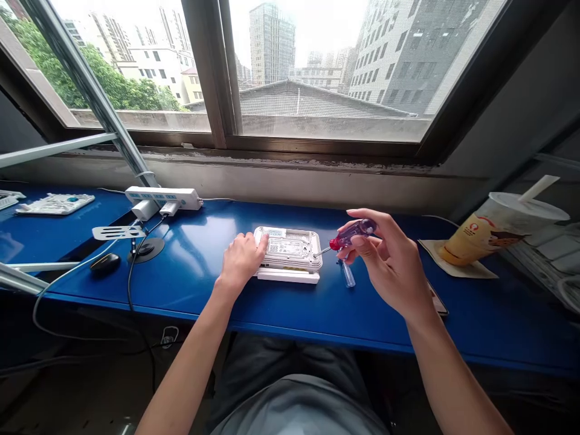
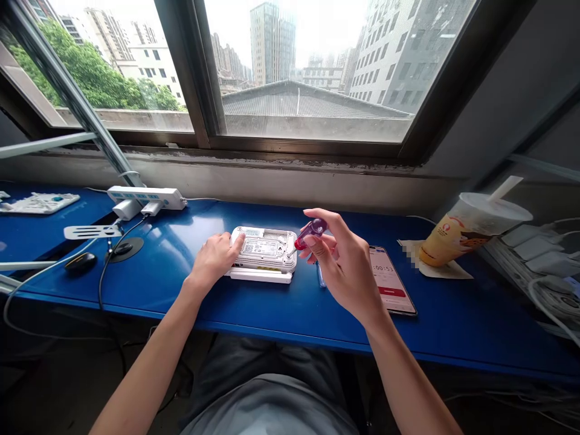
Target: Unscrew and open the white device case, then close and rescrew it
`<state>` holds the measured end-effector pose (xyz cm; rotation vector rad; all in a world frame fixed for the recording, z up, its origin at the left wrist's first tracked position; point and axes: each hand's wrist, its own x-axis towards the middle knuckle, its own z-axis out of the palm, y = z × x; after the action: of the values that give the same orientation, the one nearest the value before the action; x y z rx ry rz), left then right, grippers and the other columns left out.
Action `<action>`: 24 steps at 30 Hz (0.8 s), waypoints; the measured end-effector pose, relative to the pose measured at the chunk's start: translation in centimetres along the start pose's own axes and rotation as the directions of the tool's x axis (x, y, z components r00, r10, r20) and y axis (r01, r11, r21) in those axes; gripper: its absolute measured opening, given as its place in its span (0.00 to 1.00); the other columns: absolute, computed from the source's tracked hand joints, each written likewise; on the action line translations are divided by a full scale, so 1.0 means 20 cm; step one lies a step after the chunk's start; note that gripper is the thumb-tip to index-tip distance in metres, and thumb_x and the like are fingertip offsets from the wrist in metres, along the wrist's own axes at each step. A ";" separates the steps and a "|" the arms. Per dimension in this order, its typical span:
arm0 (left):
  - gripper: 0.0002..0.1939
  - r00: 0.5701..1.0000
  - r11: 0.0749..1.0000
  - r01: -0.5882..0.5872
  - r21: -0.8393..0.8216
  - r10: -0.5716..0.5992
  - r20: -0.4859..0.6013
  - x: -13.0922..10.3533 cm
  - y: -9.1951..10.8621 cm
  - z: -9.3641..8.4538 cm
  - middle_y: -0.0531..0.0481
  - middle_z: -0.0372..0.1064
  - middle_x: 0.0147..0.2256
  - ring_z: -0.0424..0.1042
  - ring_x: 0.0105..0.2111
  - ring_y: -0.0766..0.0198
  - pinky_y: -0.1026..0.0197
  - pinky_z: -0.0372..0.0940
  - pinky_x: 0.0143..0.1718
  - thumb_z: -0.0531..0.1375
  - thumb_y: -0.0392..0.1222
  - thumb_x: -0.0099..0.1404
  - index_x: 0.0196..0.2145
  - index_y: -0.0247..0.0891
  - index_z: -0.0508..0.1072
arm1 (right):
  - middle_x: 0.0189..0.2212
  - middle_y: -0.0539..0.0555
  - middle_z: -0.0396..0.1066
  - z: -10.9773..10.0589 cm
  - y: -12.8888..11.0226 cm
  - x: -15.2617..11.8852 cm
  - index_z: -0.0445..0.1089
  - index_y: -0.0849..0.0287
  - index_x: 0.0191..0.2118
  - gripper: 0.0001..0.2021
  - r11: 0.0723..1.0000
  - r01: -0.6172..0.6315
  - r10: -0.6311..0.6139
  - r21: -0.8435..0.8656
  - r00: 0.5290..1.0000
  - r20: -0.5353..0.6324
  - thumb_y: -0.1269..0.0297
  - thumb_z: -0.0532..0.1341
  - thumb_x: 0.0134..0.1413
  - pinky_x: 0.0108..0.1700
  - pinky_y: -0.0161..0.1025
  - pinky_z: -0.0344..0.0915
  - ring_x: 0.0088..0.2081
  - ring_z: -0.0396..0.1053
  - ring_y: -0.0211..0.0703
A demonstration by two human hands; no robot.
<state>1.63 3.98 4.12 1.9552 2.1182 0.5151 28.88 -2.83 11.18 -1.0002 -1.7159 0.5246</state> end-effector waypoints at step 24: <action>0.40 0.991 0.948 0.118 -0.296 -0.094 0.092 -0.01 -0.02 -0.04 0.30 0.78 0.49 0.79 0.50 0.36 0.47 0.69 0.44 0.45 0.79 0.70 0.54 0.39 0.68 | 0.40 0.54 0.81 -0.01 -0.02 0.09 0.71 0.53 0.53 0.13 0.999 0.033 -0.037 0.019 0.968 0.249 0.51 0.62 0.72 0.31 0.37 0.79 0.33 0.82 0.46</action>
<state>1.04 3.58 4.66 1.6577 1.9521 0.6847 28.83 -1.63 12.51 -0.9221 -1.9450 0.6616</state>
